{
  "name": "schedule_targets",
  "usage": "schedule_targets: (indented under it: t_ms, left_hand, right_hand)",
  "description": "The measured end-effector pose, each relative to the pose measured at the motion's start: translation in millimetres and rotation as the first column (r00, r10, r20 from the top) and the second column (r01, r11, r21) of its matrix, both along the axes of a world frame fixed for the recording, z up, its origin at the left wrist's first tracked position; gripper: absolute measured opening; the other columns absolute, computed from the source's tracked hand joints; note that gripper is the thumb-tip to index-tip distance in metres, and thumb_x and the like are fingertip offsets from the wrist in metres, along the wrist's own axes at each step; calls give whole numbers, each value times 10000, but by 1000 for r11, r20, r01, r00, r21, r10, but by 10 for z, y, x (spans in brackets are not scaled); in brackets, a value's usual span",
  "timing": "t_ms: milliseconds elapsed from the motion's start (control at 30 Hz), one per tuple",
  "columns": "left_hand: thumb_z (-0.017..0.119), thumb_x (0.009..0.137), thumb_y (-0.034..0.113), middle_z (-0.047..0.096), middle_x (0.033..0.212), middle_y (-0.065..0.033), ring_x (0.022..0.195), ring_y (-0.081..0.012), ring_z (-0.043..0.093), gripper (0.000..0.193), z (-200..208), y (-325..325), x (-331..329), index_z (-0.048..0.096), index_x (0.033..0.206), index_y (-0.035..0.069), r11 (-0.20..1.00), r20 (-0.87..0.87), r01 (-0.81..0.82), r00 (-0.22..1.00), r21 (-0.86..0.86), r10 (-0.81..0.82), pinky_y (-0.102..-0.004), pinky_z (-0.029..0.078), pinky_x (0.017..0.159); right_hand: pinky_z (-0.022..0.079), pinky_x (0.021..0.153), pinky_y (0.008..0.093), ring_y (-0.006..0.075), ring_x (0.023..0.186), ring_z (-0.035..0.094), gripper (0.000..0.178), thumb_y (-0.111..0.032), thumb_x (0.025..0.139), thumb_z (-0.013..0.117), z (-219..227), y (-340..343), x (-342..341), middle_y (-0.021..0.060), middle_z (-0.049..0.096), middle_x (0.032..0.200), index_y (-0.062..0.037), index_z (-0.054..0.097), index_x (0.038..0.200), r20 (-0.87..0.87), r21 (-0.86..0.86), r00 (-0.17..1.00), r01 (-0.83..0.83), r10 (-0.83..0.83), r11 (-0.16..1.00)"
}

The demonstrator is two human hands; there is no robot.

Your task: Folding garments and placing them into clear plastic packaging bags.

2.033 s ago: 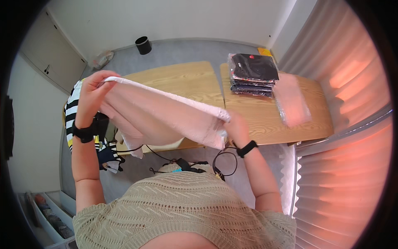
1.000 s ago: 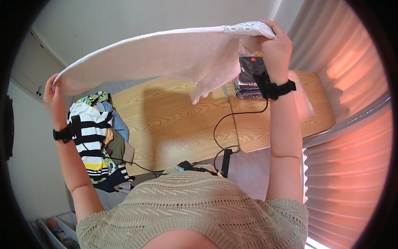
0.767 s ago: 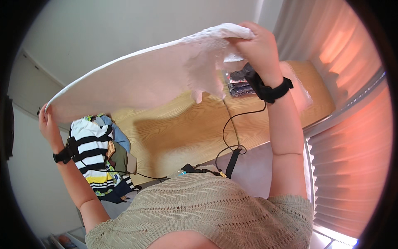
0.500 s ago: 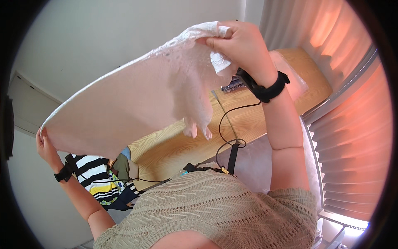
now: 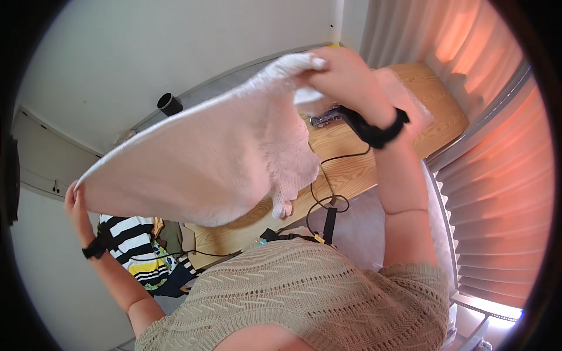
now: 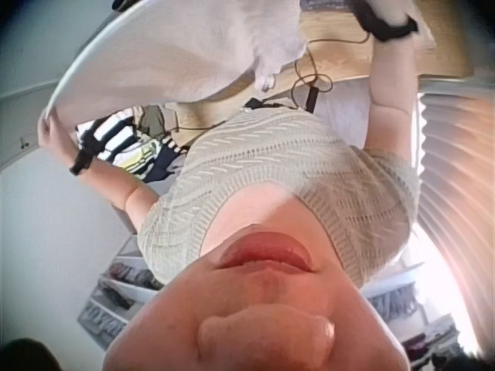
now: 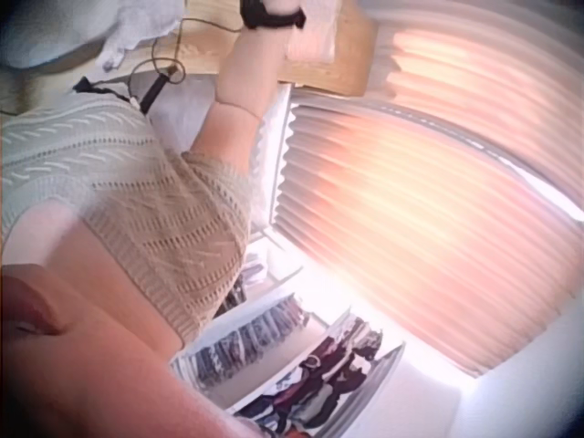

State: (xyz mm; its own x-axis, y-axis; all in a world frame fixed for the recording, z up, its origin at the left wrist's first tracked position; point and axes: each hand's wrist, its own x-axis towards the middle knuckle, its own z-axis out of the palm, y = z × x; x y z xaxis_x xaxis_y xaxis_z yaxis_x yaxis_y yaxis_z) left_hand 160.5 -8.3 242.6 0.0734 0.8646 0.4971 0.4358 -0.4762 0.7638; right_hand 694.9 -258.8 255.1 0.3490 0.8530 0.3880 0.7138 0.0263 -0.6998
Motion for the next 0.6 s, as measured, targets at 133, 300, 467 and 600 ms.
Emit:
schedule_targets:
  t_ms: [133, 300, 467, 600]
  left_hand:
    - [580, 845, 42, 615, 932, -48, 915, -161, 552, 95, 18, -526, -908, 630, 911, -4, 999, -192, -18, 981, 29, 23, -304, 430, 832]
    - [573, 862, 55, 569, 970, -99, 1066, -282, 507, 40, 17, -1234, -1273, 574, 899, 71, 837, -146, 491, 871, 243, -469, -471, 394, 965]
    - [511, 880, 208, 583, 845, -64, 872, -256, 489, 168, 328, -969, -1752, 588, 845, 63, 516, -242, 855, 491, -48, -837, -422, 413, 854]
    - [530, 855, 127, 616, 898, -32, 807, -191, 512, 173, -395, -629, -1220, 638, 905, 1, 1000, -202, 7, 979, 25, -2, -333, 409, 743]
  right_hand:
    - [480, 690, 263, 156, 800, 634, 261, -74, 661, 642, 137, -589, -160, 88, 680, 884, -9, 667, 912, 118, 25, 993, 20, -23, 999]
    - [480, 643, 281, 159, 680, 608, 278, -193, 685, 609, -60, -1217, -245, 78, 636, 745, 18, 669, 855, 51, 580, 976, 142, -211, 802]
    - [478, 601, 261, 151, 710, 603, 216, -94, 729, 594, -204, -971, -130, 80, 632, 781, 15, 661, 903, -93, 639, 977, 206, -191, 741]
    - [476, 568, 245, 144, 734, 599, 192, -16, 765, 583, -416, -219, 44, 81, 629, 810, 13, 654, 941, -237, 366, 957, 245, -165, 898]
